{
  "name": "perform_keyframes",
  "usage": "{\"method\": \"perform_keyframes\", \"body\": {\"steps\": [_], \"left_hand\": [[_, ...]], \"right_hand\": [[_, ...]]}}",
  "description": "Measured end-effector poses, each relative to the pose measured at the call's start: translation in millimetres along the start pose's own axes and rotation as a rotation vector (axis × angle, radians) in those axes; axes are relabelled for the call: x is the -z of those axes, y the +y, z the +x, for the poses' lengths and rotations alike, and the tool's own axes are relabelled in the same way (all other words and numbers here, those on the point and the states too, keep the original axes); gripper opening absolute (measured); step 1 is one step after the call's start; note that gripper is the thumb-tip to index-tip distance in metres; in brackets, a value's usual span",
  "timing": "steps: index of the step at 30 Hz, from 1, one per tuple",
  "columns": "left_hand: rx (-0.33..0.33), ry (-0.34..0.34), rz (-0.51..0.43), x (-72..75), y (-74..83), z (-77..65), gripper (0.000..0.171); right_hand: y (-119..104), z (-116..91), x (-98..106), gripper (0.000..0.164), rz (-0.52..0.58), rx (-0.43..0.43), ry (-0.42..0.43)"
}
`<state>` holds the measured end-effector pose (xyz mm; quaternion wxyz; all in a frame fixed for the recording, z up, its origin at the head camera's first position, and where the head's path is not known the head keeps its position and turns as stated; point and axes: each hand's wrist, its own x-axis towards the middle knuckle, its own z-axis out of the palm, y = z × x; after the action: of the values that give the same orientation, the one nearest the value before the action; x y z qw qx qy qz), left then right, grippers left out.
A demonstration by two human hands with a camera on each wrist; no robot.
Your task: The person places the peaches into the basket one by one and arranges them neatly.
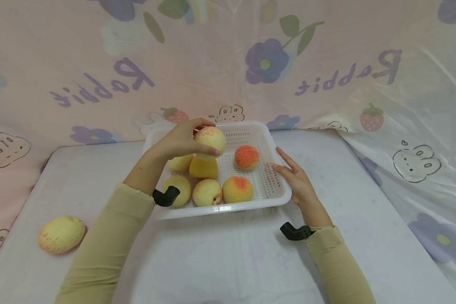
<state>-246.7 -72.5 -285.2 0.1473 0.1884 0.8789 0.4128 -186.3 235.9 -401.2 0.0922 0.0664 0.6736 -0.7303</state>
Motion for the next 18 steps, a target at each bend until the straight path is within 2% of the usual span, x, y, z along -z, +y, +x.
{"method": "perform_keyframes", "body": {"steps": [2, 7, 14, 18], "left_hand": [[0.006, 0.001, -0.033, -1.2, 0.4, 3.0, 0.069], [0.018, 0.051, -0.096, -0.1, 0.7, 5.2, 0.053], [0.045, 0.018, -0.080, -0.5, -5.5, 3.1, 0.050], [0.037, 0.021, -0.072, -0.7, -7.2, 1.4, 0.050]], "right_hand": [[-0.1, -0.3, 0.1, 0.063, -0.001, 0.000, -0.001], [0.2, 0.6, -0.4, 0.063, -0.009, -0.002, 0.002], [-0.6, -0.4, 0.2, 0.064, 0.006, -0.007, 0.005], [-0.2, -0.4, 0.2, 0.064, 0.002, -0.007, 0.005]]}}
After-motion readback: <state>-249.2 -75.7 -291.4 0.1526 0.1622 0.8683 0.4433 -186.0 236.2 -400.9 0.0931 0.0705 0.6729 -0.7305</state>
